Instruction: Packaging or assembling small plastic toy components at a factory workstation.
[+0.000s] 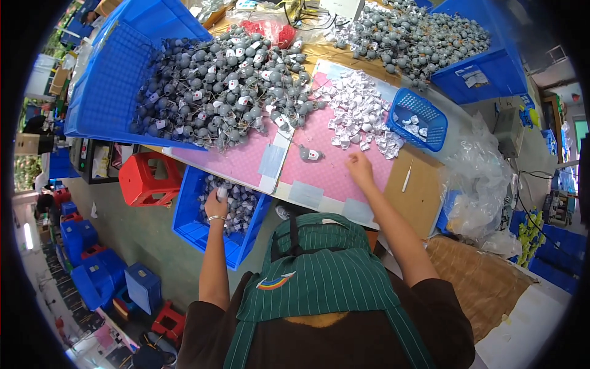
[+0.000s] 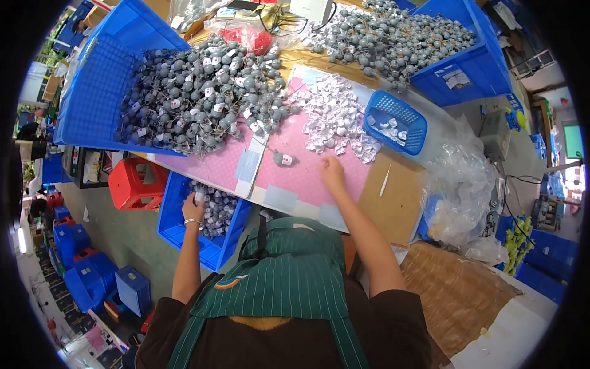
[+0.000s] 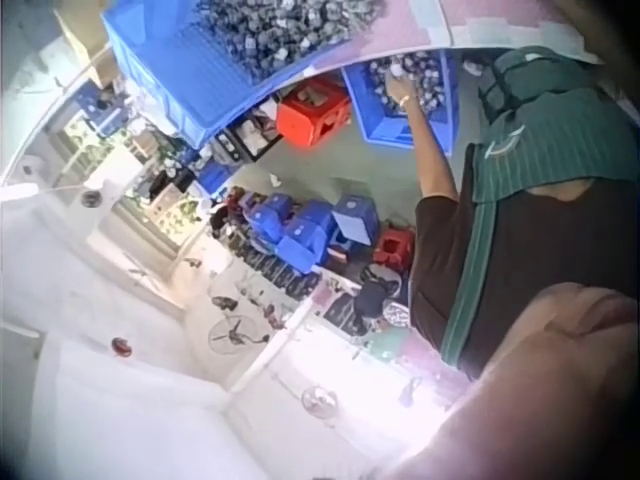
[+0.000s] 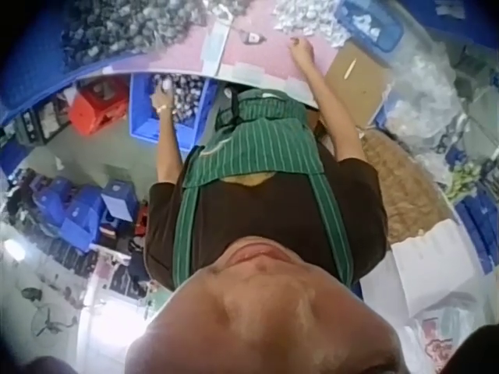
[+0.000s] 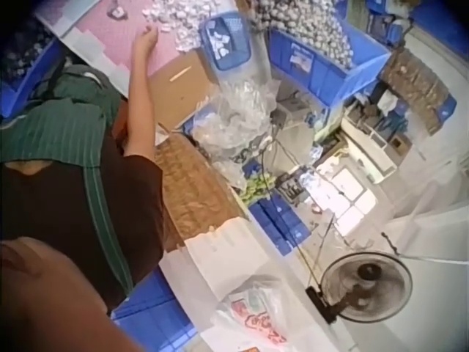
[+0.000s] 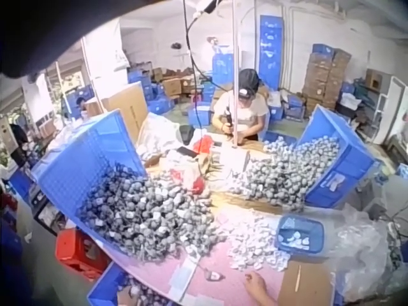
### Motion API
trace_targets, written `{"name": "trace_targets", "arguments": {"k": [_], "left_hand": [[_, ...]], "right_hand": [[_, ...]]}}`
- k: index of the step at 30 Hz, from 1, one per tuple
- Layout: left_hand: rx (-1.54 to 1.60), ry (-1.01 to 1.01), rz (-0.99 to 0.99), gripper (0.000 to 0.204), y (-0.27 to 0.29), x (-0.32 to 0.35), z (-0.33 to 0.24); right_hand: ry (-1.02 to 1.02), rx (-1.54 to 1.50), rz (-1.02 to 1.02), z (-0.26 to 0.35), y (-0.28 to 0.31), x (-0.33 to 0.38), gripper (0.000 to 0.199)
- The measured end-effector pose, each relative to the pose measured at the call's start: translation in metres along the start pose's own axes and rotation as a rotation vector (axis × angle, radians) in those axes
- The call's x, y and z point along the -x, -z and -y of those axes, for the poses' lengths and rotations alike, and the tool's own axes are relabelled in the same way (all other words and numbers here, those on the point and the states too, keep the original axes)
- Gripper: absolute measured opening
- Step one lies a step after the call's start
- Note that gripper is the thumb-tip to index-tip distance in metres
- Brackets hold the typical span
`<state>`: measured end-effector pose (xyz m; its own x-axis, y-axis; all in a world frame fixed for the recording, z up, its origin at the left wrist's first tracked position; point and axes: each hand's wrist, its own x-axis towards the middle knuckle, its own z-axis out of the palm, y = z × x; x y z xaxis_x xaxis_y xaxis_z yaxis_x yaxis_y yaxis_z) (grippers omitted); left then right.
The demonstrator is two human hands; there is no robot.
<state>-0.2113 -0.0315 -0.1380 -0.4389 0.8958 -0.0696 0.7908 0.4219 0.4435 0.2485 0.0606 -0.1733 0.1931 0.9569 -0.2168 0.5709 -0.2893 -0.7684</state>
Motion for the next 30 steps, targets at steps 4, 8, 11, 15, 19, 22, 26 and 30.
{"name": "trace_targets", "arguments": {"k": [4,8,11,15,19,22,26,30], "left_hand": [[0.041,-0.31,-0.094,0.036,0.006,-0.007,-0.08],[0.159,-0.356,-0.108,0.033,0.011,-0.002,-0.147],[0.174,-0.394,-0.074,0.032,0.019,0.006,-0.171],[0.202,-0.396,-0.047,0.028,0.024,0.013,-0.175],[0.183,-0.368,0.011,0.025,0.023,0.014,-0.174],[0.199,-0.374,0.0,0.025,0.016,0.013,-0.173],[-0.056,-0.186,-0.112,0.026,-0.006,-0.001,-0.108],[-0.227,-0.261,-0.206,0.038,-0.009,-0.006,-0.071]], "right_hand": [[0.188,0.199,-0.13,0.01,0.011,-0.034,0.031],[0.296,0.349,-0.069,0.028,0.008,-0.045,0.037],[0.347,0.451,-0.049,0.022,-0.003,-0.046,0.037],[0.341,0.541,-0.024,0.027,-0.003,-0.036,0.029],[0.285,0.523,0.009,0.015,-0.001,-0.032,0.022],[0.263,0.476,-0.043,0.009,0.001,-0.027,0.019],[0.207,0.448,-0.072,0.012,0.002,-0.011,0.02],[0.261,0.351,-0.087,0.017,-0.002,-0.001,0.026]]}}
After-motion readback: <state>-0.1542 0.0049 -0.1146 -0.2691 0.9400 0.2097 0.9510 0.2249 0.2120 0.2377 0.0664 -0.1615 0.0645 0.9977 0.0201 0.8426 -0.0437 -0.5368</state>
